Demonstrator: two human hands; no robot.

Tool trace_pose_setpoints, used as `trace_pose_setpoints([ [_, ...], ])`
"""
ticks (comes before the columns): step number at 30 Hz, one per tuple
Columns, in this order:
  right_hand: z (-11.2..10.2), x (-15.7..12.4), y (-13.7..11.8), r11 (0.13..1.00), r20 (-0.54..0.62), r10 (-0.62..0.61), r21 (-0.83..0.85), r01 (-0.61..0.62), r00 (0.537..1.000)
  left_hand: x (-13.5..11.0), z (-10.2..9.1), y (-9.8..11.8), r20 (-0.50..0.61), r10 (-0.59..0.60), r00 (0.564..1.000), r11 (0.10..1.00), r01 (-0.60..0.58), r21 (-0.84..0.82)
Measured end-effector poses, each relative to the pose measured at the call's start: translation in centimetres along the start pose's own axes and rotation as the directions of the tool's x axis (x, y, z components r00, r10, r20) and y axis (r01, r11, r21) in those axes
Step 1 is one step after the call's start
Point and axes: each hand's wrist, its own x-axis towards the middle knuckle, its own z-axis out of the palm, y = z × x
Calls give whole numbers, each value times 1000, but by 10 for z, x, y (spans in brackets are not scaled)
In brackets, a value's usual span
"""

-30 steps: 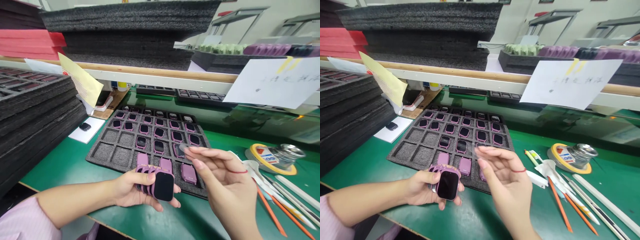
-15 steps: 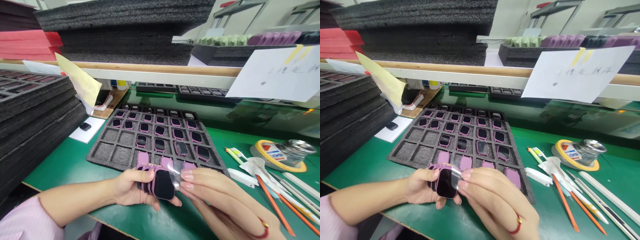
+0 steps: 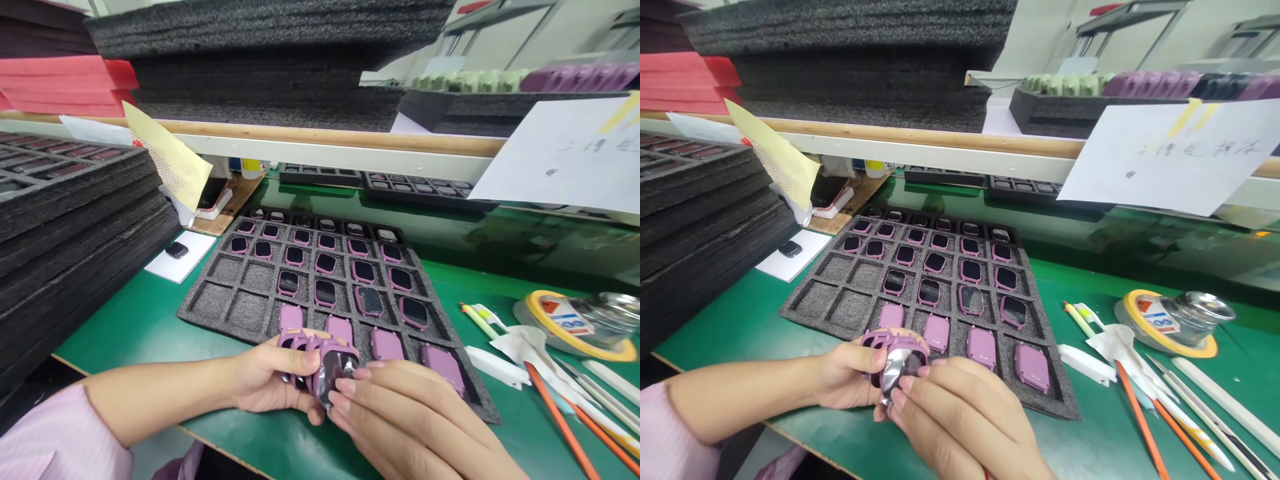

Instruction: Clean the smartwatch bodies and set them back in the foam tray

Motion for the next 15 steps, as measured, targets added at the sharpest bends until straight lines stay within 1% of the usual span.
trace_pose_setpoints([
  [1, 3, 3, 2, 1000, -30, -8, -14, 8, 1000, 0, 1, -1, -23, 24, 999, 1000, -24, 8],
  [2, 7, 6, 3, 1000, -75, 9, -21, -11, 997, -1, 3, -1, -44, 52, 998, 999, -51, 20],
  [4, 16, 11, 3, 997, -135, 81, 28, -78, 988, -1, 5, -3, -67, 100, 993, 993, -96, 61],
  [5, 21, 13, 2, 989, -129, 132, 78, -123, 983, -2, 6, -4, -74, 114, 991, 990, -108, 89],
  [7, 28, 13, 1, 958, -71, 233, 188, -217, 970, -1, 6, -5, -112, 123, 986, 984, -107, 140],
  [9, 31, 11, 0, 917, -25, 303, 278, -285, 953, -1, 7, -5, -164, 113, 980, 986, -90, 141],
  [12, 31, 8, 0, 856, -38, 387, 386, -344, 921, 0, 7, -5, -196, 100, 975, 991, -81, 105],
  [13, 30, 8, 1, 843, -39, 402, 405, -353, 915, 0, 7, -5, -189, 100, 977, 991, -81, 103],
  [15, 28, 8, 3, 839, -29, 399, 415, -352, 917, 0, 6, -4, -156, 83, 984, 991, -65, 114],
])
